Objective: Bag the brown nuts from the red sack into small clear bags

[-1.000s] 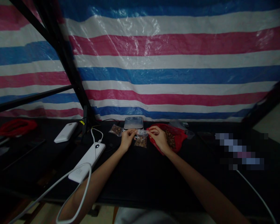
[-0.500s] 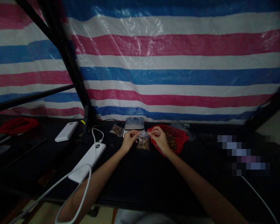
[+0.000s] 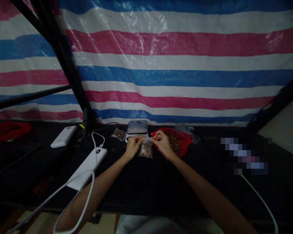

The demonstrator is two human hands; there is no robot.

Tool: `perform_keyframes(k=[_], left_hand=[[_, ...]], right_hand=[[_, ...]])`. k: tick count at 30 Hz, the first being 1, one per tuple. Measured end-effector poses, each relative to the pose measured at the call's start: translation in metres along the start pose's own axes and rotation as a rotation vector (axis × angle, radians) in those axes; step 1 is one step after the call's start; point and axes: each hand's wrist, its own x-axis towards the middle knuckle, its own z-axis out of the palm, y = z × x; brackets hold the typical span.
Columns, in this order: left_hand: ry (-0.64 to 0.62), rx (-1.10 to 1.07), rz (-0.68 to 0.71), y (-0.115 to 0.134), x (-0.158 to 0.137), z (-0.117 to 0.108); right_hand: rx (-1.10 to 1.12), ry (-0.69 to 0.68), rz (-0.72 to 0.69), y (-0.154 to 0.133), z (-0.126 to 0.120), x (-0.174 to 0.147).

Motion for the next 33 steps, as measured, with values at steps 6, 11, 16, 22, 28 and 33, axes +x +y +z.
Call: perform_keyframes(k=[6,11,16,22,28,33], left_hand=[[-0.034,0.013,0.029,0.002,-0.002,-0.002],[-0.117,-0.008,0.022,-0.003,-0.002,0.001],[-0.134,0.004,0.024,-0.003,-0.004,0.003],[-0.146,0.089,0.057,0.003,-0.008,0.002],[-0.056,0.197,0.119,0.004,-0.009,0.004],[-0.136,0.173,0.131,0.007,-0.008,0.002]], right_hand=[[-0.062,-0.006,-0.014,0.000,0.001,-0.003],[-0.254,-0.016,-0.020,-0.004,0.000,-0.008],[-0.341,-0.050,-0.030,-0.009,0.001,-0.010],[-0.369,-0.079,-0.037,-0.007,0.002,-0.010],[-0.273,-0.085,-0.057,-0.007,0.004,-0.011],[-0.255,-0.095,-0.067,-0.005,0.005,-0.012]])
